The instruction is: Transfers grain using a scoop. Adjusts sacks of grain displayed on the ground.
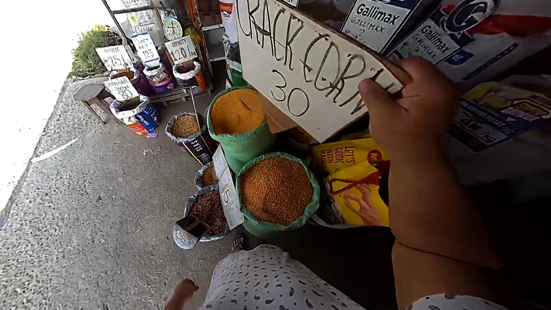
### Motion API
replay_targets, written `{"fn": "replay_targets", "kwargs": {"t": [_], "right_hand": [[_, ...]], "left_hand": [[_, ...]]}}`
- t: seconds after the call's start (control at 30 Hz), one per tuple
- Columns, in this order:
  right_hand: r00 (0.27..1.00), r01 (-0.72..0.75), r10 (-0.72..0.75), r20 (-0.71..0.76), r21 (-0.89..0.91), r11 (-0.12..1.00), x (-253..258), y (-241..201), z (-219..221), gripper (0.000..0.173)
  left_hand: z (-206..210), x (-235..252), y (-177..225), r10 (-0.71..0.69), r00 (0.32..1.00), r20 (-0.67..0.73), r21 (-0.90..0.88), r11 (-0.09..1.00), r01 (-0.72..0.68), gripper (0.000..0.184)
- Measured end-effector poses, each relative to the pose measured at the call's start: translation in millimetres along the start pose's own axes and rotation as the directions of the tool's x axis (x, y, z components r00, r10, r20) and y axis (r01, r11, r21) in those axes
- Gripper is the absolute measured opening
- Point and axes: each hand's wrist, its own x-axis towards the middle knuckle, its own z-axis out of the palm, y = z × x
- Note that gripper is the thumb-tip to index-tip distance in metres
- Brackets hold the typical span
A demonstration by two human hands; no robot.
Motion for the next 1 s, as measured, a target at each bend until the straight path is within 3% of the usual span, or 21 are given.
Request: {"fn": "replay_targets", "kwargs": {"t": [0.1, 0.2, 0.37, 0.5, 0.7, 0.9, 1.0], "right_hand": [[0.995, -0.093, 0.093, -0.022, 0.007, 0.996, -45, 18, -39, 0.032], [0.972, -0.233, 0.232, -0.028, -0.014, 0.972, -80, 37, -47, 0.030], [0.899, -0.438, 0.438, -0.024, -0.077, 0.896, -117, 71, -30, 0.030], [0.810, -0.581, 0.587, 0.003, -0.134, 0.803, -131, 74, -14, 0.032], [0.710, -0.655, 0.686, 0.162, -0.207, 0.727, -159, 77, 17, 0.032], [0.688, -0.687, 0.707, 0.164, -0.167, 0.707, -173, 82, 27, 0.035], [0.704, -0.685, 0.701, 0.117, -0.152, 0.713, -172, 71, 31, 0.050]], "left_hand": [[-23, 5, 25, 0.017, 0.998, -0.056, -0.136, 0.990, -0.025, 0.046], [-43, 6, 67, 0.090, 0.991, -0.096, -0.237, 0.965, -0.111, 0.044], [-54, 3, 123, 0.206, 0.974, -0.098, -0.156, 0.963, -0.220, 0.042], [-50, -7, 140, 0.266, 0.962, -0.060, -0.046, 0.962, -0.269, 0.042], [-29, -14, 97, 0.177, 0.984, -0.006, -0.104, 0.979, -0.177, 0.044], [-11, -40, 30, 0.049, 0.992, 0.115, 0.026, 0.998, -0.052, 0.045], [-21, -42, 11, 0.039, 0.992, 0.122, 0.028, 0.999, -0.042, 0.045]]}}
